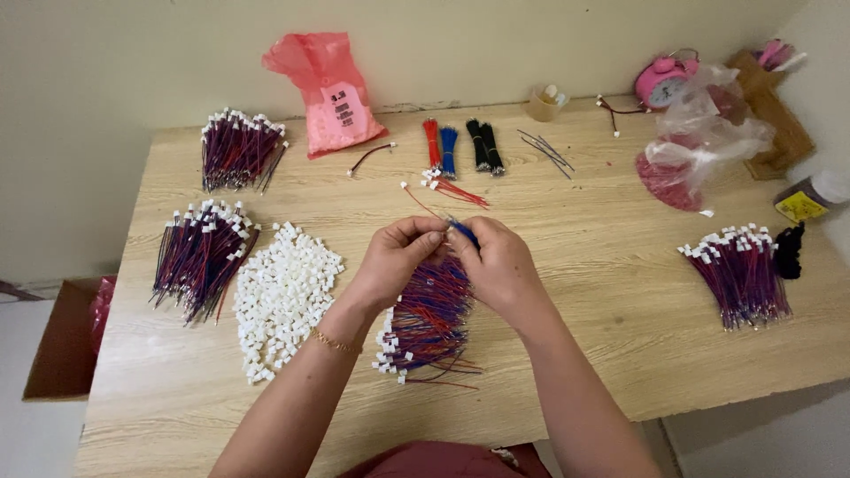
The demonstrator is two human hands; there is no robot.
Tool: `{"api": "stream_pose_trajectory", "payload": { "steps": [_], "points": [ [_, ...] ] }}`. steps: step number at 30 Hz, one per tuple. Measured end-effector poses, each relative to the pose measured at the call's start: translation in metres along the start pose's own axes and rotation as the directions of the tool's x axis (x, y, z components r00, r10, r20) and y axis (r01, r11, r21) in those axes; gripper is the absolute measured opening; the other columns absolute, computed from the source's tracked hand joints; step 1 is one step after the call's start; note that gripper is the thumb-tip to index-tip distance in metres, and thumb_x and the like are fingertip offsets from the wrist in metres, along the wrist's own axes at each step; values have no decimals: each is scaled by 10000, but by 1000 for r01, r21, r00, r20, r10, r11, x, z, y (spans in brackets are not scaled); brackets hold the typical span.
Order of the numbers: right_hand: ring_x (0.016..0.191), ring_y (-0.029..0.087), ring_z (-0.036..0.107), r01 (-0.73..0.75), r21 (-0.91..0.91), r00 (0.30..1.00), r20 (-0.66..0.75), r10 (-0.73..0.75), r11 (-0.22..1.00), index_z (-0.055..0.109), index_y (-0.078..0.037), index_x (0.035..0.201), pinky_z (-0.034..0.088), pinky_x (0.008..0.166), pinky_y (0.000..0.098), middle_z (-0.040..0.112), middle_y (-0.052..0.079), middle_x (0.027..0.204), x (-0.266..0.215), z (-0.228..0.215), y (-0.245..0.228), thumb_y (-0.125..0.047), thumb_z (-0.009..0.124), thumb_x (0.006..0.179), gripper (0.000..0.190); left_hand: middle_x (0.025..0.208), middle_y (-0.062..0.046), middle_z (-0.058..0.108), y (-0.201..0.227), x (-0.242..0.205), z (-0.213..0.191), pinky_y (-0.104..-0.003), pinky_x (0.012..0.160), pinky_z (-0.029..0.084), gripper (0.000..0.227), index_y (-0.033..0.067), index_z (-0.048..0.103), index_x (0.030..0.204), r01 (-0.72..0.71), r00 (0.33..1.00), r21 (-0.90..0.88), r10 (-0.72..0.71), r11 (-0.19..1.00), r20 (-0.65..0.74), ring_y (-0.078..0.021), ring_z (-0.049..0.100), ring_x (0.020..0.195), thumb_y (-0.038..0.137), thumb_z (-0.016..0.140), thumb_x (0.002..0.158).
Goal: The person assembles wire harnesses by inserting small white plastic connectors onto the ends of red and blue wires. They handle the wires and connectors by hand, organizing the finished bundles on the table.
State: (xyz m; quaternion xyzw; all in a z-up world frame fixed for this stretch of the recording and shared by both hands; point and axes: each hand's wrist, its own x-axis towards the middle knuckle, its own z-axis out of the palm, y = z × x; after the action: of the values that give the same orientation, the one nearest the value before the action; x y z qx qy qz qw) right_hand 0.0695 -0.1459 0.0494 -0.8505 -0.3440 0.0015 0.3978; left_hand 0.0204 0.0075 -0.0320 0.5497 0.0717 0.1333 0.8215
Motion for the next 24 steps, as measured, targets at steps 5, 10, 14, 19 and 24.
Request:
{"api": "stream_pose_trajectory", "payload": {
  "steps": [5,10,14,19,24],
  "points": [
    [874,383,623,-138,166,985,-80,152,977,630,-33,972,515,804,477,587,197,878,0,-7,2,-281,463,1037,306,907,-96,698,-2,16,-26,-297,711,552,177,50,726,1051,-33,999,411,39,911,-7,-151,633,806,72,670,884],
    [534,128,514,-140,394,948,-211,237,909,626,-73,1018,482,555,267,501,31,652,14,4,55,-285,471,1057,265,1050,-124,679,-38,74,-70,-418,770,551,243,186,735,1114,-50,997,815,74,578,9,-297,688,887,165,665,882],
    [525,125,453,-168,402,959,-146,244,900,525,-59,1018,406,505,258,435,14,610,21,14,61,-256,390,1055,242,1023,-123,630,-74,137,-108,-467,753,565,299,179,682,1156,8,980,937,184,350,-77,-351,684,907,191,674,858],
    [540,123,465,-236,447,963,-12,269,863,602,-48,889,403,502,253,495,29,603,27,22,68,-209,558,988,194,1046,-113,585,-75,164,-105,-481,751,575,320,210,638,1213,29,985,990,162,141,-52,-371,679,907,233,633,893],
    [439,67,448,-261,648,952,52,300,715,642,-43,908,381,412,188,533,43,608,29,30,64,-144,584,970,132,1032,-30,592,-93,175,-120,-426,764,584,170,231,706,1027,47,994,999,97,14,-48,-291,678,907,315,651,890]
  ]
}}
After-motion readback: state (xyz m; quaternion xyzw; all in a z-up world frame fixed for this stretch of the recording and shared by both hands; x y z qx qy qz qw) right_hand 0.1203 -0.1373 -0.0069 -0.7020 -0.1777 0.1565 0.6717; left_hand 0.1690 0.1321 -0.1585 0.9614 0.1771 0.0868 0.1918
